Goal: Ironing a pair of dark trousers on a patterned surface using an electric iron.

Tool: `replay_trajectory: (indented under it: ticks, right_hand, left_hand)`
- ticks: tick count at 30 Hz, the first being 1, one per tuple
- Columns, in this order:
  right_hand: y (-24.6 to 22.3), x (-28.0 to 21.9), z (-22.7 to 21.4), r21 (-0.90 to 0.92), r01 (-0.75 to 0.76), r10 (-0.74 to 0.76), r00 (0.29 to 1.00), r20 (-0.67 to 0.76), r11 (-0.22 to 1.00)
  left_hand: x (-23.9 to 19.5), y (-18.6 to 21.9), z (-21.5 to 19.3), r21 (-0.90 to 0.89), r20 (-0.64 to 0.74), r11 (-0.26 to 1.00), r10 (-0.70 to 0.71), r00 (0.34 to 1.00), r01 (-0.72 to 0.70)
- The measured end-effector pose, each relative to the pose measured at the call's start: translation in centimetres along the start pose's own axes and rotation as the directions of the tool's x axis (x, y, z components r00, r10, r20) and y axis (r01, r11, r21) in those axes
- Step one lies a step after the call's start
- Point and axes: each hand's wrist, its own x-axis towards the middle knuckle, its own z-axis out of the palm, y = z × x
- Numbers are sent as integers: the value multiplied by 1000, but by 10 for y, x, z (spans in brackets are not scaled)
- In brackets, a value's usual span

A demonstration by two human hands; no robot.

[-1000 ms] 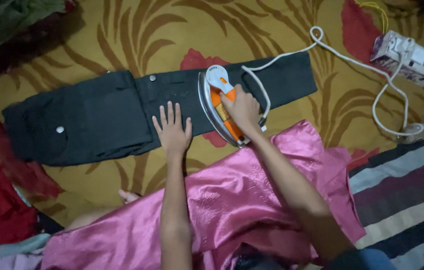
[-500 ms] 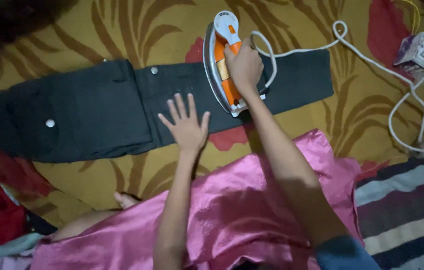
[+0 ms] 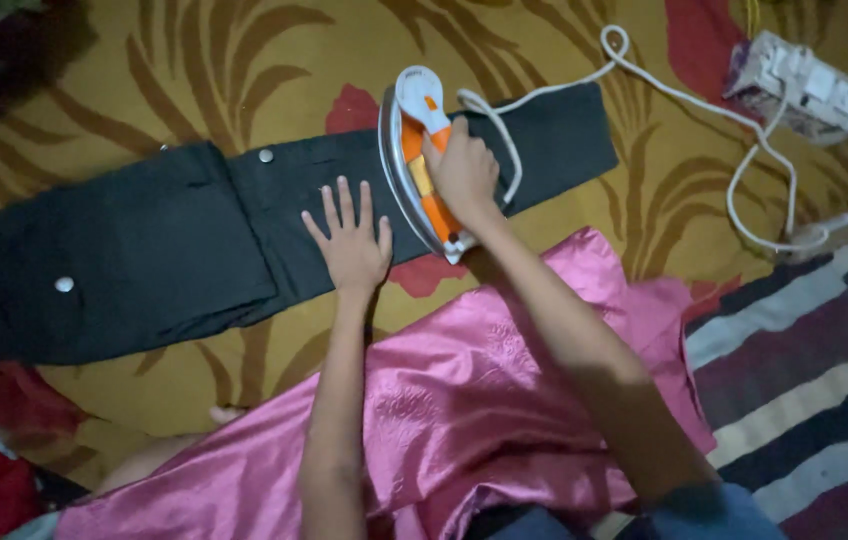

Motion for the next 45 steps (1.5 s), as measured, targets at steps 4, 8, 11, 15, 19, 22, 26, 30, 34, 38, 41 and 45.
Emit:
replay_trajectory:
  ticks: [4,8,11,15,19,22,26,30,34,38,41,45]
  right_hand:
    - [11,-51,-20,-10,19,-19,999,-29,1000]
    - [14,-80,-30,20,7,-7,1000,-16,1000]
    - [11,-80,-33,16,14,-14,1000,2,1000]
    - [5,-68,-29,5,-44,44,999,21,999]
    - [9,-40,-14,33,-42,42,999,2,999]
    - [2,-13,-5,53,-25,25,1000,2,998]
    - [-7,26,-2,47,-49,49,999,6,998]
    - [-9,60,13,79,-64,66,998,-24,995]
    - [0,74,23,164,-62,62,998,7,984]
    - [9,68,19,151,33,-22,997,-70,988]
    - [12,39,0,109,6,-1,999,-44,994]
    - [23,-6,-21,99,-91,86,995,60,991]
  left_hand:
    - [4,0,-2,-5,-12,1000,8,1000,-8]
    - [2,0,5,3,-28,1000,12,1000,-12]
    - [5,-1,5,5,-42,1000,6,999,-6]
    - [-2,2,10,-6,-9,1000,28,1000,-28]
    - [-2,8,7,-34,8,999,24,1000,-24]
    - [-2,5,2,-43,0,999,23,1000,-23]
    - [0,10,2,-23,7,1000,21,1000,-21]
    - [4,9,-1,0,11,1000,22,1000,-22]
    - [2,11,-3,-9,28,1000,5,1000,-5]
    - [7,9,-1,-24,14,1000,20,1000,-20]
    - [14,10,-3,-25,13,1000,15,1000,-15]
    - [2,11,-6,-16,-18,1000,-15,1000,14]
